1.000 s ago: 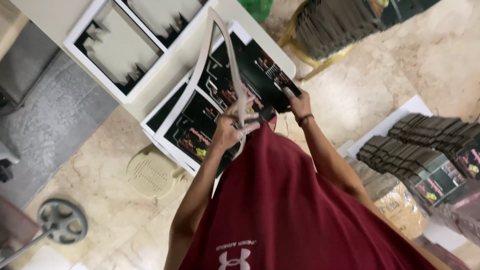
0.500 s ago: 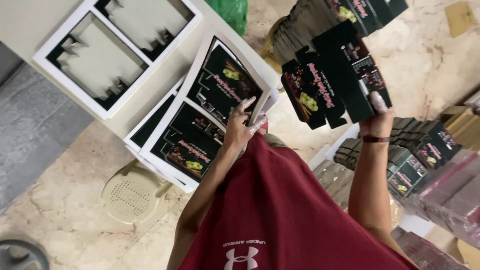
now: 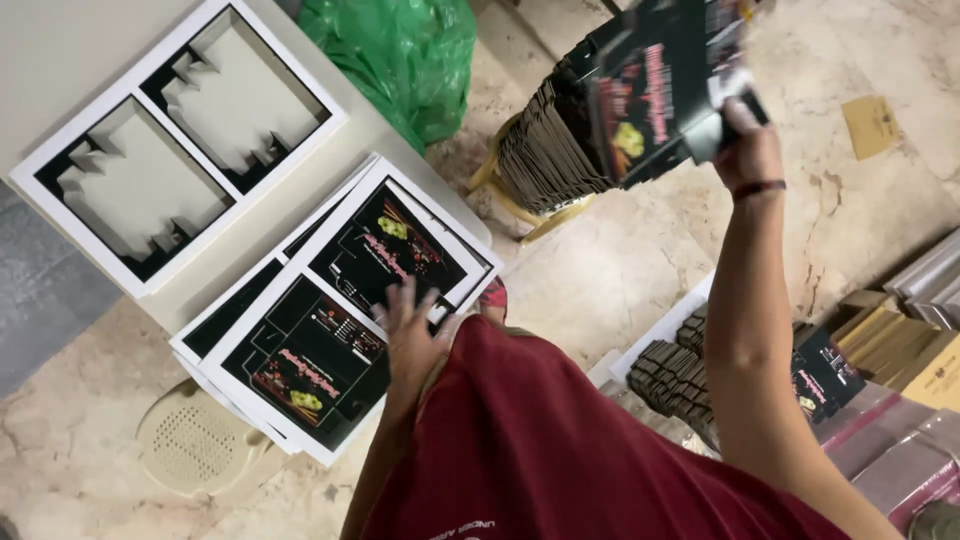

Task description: Assembling cardboard boxes by folding flat printed sheets and stacking the finished products.

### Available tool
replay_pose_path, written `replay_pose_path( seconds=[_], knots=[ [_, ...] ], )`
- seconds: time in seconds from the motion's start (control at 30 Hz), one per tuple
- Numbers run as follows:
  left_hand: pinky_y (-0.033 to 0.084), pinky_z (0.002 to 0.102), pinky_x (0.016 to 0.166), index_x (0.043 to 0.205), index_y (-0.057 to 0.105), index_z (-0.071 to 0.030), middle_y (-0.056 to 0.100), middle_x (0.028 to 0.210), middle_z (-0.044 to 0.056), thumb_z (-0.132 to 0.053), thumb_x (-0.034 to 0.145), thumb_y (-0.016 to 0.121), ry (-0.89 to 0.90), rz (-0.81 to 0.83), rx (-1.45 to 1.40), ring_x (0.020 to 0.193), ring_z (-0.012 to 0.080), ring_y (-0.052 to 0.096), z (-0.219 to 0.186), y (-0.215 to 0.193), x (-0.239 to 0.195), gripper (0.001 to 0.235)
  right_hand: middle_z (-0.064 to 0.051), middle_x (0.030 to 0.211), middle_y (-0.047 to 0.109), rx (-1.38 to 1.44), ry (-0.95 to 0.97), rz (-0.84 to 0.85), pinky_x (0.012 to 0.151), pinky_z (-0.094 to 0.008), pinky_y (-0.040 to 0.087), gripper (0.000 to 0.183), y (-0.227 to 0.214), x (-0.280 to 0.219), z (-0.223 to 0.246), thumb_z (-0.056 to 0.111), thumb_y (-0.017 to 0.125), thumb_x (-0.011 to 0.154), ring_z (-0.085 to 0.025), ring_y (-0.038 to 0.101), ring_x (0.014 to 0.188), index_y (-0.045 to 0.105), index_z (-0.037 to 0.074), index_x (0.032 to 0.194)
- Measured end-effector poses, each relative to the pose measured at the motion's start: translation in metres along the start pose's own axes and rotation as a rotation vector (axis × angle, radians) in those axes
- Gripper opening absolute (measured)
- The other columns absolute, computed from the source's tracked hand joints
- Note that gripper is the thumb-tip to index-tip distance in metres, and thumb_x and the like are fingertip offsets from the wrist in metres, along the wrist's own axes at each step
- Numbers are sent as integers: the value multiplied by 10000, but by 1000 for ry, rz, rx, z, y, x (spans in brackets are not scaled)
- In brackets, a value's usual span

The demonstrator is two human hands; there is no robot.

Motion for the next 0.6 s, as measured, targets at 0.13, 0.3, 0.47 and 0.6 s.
replay_pose_path(
  seconds=[0.13, 0.3, 0.47, 0.6],
  knots=[
    [-95, 683, 1187, 1476, 518, -259, 159, 1704, 140, -626, 913, 558, -398, -160, -14, 1575, 362, 49, 31, -38, -53, 673, -47, 979, 742, -436, 438, -141, 791, -477, 686, 350, -40, 32, -47, 274, 777, 898, -242, 762, 878, 686, 90, 1181],
    [265, 690, 1191, 1649, 87, -316, 45, 1703, 197, -581, 895, 732, -1544, -635, -544, 1533, 490, 118, 161, -14, -161, 1026, 10, 1090, 777, -257, 495, -171, 840, -383, 699, 329, -33, 27, -40, 236, 757, 905, -164, 779, 991, 668, 143, 1208],
    [592, 509, 954, 1447, 515, -210, 545, 1380, 107, -124, 987, 463, -1280, -848, -1471, 1174, 407, 600, 198, 37, -209, 471, -55, 904, 738, -682, 541, -214, 695, -337, 691, 450, -36, 22, -12, 467, 827, 912, -197, 748, 757, 687, 76, 1086],
    [657, 495, 858, 1432, 608, -134, 707, 1184, 202, -7, 906, 455, -1147, -1069, -1575, 932, 367, 698, 227, 55, -231, 562, -127, 753, 737, -1043, 302, -251, 445, -315, 620, 620, -52, -3, -12, 578, 802, 997, -217, 730, 550, 733, -21, 853]
  ],
)
Point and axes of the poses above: each hand's wrist, its own x-axis towards the middle knuckle, its own y-axis out of the palm, z = x × y, the point moved 4 cm from there along x, towards the middle knuckle
